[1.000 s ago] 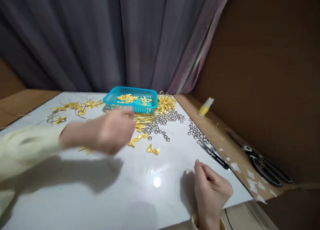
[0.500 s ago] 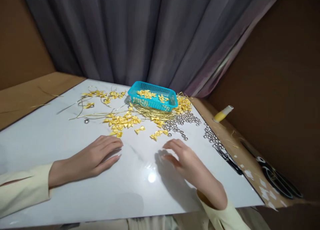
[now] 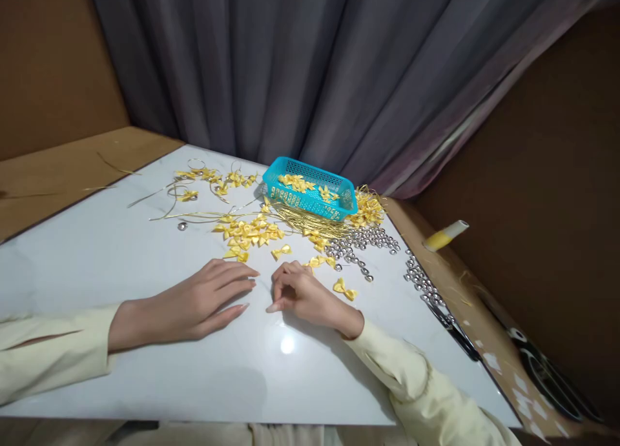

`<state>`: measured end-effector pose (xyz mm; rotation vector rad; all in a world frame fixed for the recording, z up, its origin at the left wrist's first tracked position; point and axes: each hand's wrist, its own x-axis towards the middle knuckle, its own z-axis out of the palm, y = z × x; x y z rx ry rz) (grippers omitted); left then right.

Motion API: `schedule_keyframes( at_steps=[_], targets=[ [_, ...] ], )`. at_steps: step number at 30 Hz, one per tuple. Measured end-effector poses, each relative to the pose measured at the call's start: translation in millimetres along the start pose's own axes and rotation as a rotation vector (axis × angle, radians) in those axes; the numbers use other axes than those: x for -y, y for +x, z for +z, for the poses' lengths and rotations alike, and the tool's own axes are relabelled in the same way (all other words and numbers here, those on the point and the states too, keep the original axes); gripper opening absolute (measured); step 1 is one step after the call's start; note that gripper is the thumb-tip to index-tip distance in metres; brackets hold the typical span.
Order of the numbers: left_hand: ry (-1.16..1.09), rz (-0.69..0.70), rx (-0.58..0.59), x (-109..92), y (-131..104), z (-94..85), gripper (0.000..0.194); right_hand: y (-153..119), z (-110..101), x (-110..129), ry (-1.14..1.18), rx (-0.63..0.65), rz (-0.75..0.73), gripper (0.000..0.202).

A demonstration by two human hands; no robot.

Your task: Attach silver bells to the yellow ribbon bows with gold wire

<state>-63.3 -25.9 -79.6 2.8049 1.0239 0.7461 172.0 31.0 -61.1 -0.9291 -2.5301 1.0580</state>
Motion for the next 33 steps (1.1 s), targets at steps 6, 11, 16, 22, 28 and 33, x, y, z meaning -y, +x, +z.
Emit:
schedule_keyframes(
  at_steps=[6,11,16,22,28,33],
  targets=[
    [-0.248,-0.280,0.125,0.1,10.2,-3.6,0.040,-1.9,-13.9,-0.9,0.163,-0.141,0.035,0.018],
    [-0.559,-0.466,0.349,-7.2,53.5,-15.0,0.073,-2.8,-32.9,9.0,0.438,-0.245,0.044,0.028],
    [-0.984,-0.350,0.319,-16.4,112.0,-9.8,0.044,-3.2,-45.2,18.5,0.739,-0.352,0.052,0.030],
    [-1.181,-0.284,0.321,-14.0,142.5,-7.1,0.020,-11.4,-72.9,26.0,0.797,-0.583,0.083,0.037],
    [-1.318,-0.394,0.459,-17.2,122.7,-27.9,0.028,-21.5,-79.3,16.7,0.861,-0.541,0.053,0.032],
    [-1.320,-0.565,0.466,-19.8,104.7,-41.2,0.033,-30.5,-76.9,13.9,0.445,-0.635,-0.021,0.029]
  ],
)
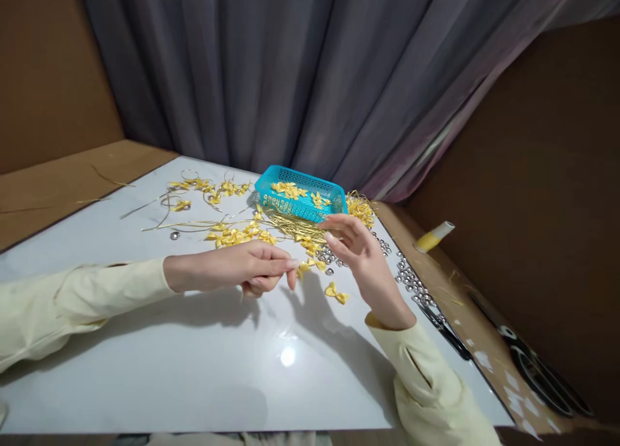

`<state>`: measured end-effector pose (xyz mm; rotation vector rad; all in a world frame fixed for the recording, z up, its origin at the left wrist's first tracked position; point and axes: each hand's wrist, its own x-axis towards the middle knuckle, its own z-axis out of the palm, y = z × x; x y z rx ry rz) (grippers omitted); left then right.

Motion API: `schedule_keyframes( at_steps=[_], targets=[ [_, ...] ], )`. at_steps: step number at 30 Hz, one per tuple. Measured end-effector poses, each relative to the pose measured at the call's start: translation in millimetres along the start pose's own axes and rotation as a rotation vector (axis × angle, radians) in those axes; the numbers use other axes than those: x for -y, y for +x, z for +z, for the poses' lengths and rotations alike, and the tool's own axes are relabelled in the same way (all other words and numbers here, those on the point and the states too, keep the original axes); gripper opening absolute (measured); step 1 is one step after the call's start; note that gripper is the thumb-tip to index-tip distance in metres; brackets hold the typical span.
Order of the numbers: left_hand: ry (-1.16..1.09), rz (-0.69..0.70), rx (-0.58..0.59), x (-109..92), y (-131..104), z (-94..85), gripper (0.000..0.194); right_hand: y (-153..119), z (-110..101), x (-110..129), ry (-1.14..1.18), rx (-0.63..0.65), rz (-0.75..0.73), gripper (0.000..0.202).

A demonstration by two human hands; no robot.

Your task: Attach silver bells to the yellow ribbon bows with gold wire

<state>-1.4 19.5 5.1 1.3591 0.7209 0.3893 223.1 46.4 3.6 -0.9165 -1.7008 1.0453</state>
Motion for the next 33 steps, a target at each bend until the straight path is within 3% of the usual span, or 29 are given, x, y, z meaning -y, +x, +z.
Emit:
schedule_keyframes(
  at_steps=[3,5,7,9,12,13,17,21,26,30,33],
  targets=[
    [0.009,-0.014,-0.042,2.3,-7.1,-3.2,0.032,-10.1,1.0,9.9,-0.320,0.130,-0.199,0.048],
    [-0.001,-0.002,-0.064,4.6,-8.6,-5.5,0.031,-16.8,6.3,14.1,-0.414,0.258,-0.203,0.063],
    [-0.007,0.005,-0.081,6.5,-7.9,-6.6,0.031,-20.6,14.3,12.9,-0.460,0.289,-0.164,0.069],
    [-0.016,0.003,-0.086,7.6,-6.4,-6.2,0.031,-20.8,22.4,7.5,-0.470,0.303,-0.128,0.059],
    [-0.068,-0.017,-0.088,8.5,-4.3,-5.1,0.029,-18.1,29.9,-1.0,-0.455,0.347,-0.108,0.016],
    [-0.101,-0.027,-0.087,8.9,-3.9,-4.9,0.029,-17.6,31.3,-2.8,-0.460,0.341,-0.116,0.011],
    [-0.228,-0.030,-0.109,10.7,-2.4,-4.8,0.028,-20.5,36.4,-4.2,-0.491,0.240,-0.138,0.025],
    [-0.228,0.028,-0.208,12.9,-0.4,-1.2,0.028,-24.0,41.9,-3.5,-0.383,0.250,0.029,0.034],
    [0.033,0.082,-0.329,14.7,1.2,5.6,0.036,-21.8,41.8,-8.4,-0.102,0.248,0.255,0.030],
    [0.385,0.154,-0.394,15.9,1.4,8.4,0.037,-20.9,41.4,-13.6,-0.014,0.245,0.261,0.036],
    [0.593,0.234,-0.392,18.8,2.2,8.5,0.033,-21.8,42.5,-15.9,-0.098,0.239,0.219,0.039]
  ],
)
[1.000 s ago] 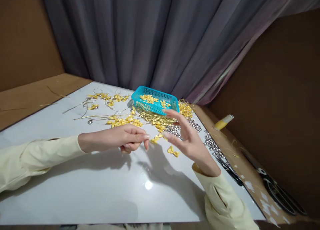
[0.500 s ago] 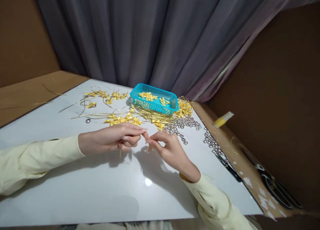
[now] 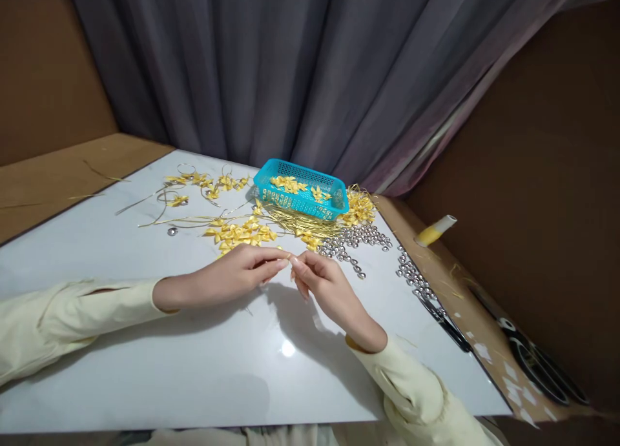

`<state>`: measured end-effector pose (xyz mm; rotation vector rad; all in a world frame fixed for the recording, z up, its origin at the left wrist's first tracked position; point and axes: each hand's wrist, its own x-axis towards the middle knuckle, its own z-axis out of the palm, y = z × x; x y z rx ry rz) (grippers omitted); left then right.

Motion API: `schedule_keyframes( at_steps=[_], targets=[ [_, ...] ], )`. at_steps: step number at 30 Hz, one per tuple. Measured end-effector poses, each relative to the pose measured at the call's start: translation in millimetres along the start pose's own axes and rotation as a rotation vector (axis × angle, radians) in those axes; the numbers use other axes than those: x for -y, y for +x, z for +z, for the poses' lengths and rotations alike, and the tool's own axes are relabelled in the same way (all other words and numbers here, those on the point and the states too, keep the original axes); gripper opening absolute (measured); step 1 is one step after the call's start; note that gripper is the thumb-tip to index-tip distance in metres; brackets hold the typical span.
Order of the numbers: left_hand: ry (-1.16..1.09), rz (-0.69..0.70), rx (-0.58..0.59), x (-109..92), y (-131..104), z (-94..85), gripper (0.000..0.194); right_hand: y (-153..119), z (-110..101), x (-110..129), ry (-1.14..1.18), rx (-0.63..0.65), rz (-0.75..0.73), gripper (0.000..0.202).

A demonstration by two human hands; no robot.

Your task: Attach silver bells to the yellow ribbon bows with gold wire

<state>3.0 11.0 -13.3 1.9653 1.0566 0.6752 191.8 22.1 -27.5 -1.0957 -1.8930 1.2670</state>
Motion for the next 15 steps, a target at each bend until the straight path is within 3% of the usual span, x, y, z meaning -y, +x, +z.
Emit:
schedule_keyframes(
  at_steps=[4,8,12,15],
  targets=[
    [0.127,-0.013,0.029,5.6,-0.4,3.7,0.028,-1.4,2.3,-0.3,-0.230,0.009,-0.112,0.040],
    [0.118,0.002,0.038,10.0,-0.4,6.5,0.027,-4.2,3.3,3.5,-0.370,0.063,-0.172,0.034],
    [0.005,-0.067,0.025,10.1,0.5,5.6,0.029,-4.4,-2.0,6.5,-0.264,0.018,-0.117,0.033],
    [-0.069,-0.123,0.014,8.5,0.6,4.2,0.033,-0.9,-8.6,5.7,-0.159,0.074,-0.082,0.024]
  ],
)
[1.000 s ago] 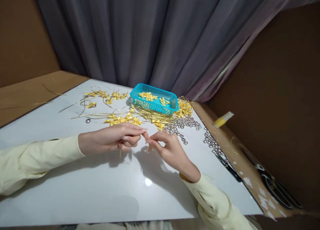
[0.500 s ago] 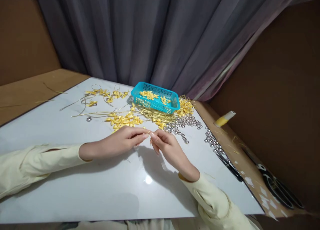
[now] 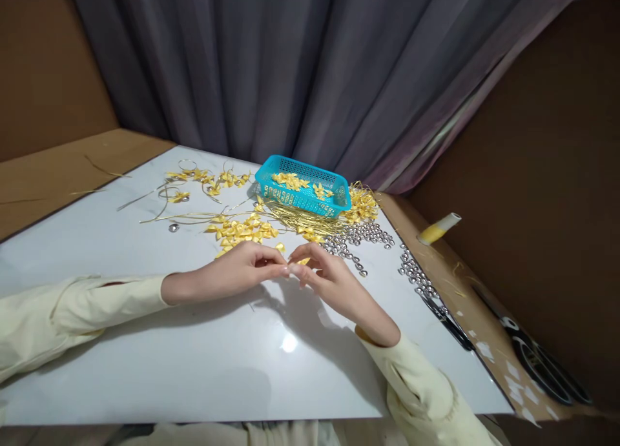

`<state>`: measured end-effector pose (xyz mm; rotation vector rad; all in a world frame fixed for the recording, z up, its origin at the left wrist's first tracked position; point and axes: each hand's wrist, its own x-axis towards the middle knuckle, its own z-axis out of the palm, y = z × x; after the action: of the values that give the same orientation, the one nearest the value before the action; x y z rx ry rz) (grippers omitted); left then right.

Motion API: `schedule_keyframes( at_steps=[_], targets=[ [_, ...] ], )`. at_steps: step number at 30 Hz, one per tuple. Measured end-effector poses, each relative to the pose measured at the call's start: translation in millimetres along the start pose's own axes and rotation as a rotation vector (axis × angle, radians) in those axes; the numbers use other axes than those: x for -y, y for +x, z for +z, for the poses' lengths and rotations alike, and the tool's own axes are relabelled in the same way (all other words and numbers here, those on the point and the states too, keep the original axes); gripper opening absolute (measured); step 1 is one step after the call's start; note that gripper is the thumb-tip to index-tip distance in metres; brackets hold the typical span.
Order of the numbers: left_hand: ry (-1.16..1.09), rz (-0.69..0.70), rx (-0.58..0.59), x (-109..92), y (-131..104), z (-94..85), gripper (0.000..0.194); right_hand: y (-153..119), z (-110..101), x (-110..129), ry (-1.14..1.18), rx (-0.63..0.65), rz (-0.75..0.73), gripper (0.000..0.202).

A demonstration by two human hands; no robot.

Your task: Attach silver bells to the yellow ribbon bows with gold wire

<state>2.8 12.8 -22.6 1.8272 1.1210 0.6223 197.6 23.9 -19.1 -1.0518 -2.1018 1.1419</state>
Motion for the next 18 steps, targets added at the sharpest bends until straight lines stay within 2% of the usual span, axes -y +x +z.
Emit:
schedule_keyframes(
  at_steps=[3,5,11,18],
  targets=[
    [-0.065,-0.010,0.006,-2.0,-0.9,-0.7,0.035,2.8,-2.7,-2.2,0.101,0.099,0.030,0.028],
    [-0.096,-0.004,0.010,-3.7,-1.6,-1.2,0.035,3.3,-1.9,-2.6,0.153,0.121,0.057,0.025],
    [-0.106,0.018,0.070,-8.9,-3.8,-3.7,0.033,1.1,0.4,-0.8,0.137,-0.005,0.063,0.017],
    [-0.175,-0.064,0.093,-1.1,-1.5,-4.2,0.032,0.9,2.5,-2.7,0.073,-0.037,0.062,0.018]
  ],
)
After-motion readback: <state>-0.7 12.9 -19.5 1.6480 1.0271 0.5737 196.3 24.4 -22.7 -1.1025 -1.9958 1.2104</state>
